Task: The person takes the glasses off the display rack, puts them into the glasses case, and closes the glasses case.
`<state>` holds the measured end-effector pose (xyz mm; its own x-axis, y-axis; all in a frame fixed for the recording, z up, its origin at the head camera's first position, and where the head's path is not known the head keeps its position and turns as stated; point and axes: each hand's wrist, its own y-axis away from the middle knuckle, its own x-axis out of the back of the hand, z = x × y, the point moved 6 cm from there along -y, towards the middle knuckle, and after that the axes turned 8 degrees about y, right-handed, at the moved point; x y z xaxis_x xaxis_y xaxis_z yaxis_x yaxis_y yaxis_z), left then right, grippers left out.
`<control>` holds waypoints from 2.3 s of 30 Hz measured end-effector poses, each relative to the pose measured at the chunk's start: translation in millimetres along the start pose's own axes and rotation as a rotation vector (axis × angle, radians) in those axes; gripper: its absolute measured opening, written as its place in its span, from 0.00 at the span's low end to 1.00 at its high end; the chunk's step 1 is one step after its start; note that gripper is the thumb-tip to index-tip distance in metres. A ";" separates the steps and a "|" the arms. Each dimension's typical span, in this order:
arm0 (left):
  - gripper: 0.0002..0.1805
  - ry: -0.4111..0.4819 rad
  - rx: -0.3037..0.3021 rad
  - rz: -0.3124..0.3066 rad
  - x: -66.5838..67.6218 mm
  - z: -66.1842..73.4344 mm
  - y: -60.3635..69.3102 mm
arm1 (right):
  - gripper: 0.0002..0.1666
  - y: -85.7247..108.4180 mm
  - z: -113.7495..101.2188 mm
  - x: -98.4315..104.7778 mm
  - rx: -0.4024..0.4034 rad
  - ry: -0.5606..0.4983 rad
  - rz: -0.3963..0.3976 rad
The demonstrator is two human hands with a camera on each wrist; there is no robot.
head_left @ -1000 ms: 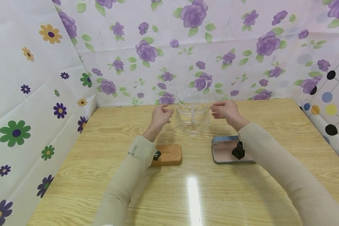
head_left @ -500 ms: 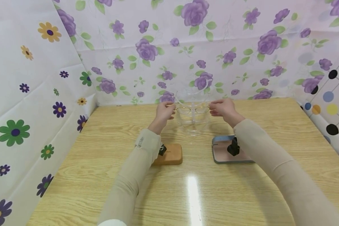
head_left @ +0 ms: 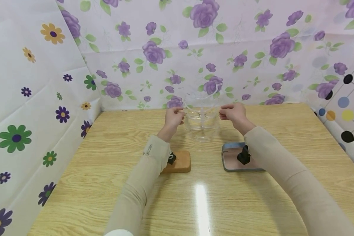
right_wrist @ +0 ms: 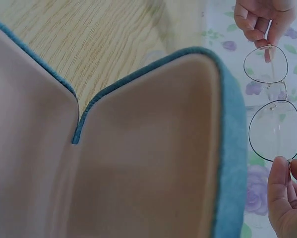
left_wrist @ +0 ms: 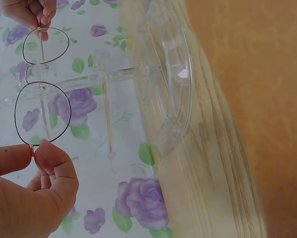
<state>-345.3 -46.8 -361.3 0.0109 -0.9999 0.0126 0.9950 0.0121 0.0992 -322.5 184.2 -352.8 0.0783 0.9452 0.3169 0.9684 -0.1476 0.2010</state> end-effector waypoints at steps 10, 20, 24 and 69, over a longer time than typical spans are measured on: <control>0.18 0.024 -0.037 -0.005 0.5 5.4 6.7 | 0.20 10.5 -2.2 5.3 0.027 -0.018 -0.005; 0.19 0.040 -0.063 -0.023 3.2 10.1 17.1 | 0.20 24.6 -8.1 8.5 0.095 -0.004 -0.030; 0.20 0.041 -0.072 -0.030 4.9 12.7 23.5 | 0.20 31.0 -8.5 8.4 0.116 -0.003 -0.044; 0.21 0.124 -0.095 -0.152 9.3 10.1 87.4 | 0.22 91.7 5.2 17.2 0.220 0.022 -0.103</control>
<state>-259.2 -54.9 -342.5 -0.1337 -0.9839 -0.1188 0.9910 -0.1341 -0.0039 -231.1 188.4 -333.7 -0.0265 0.9452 0.3255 0.9995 0.0187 0.0272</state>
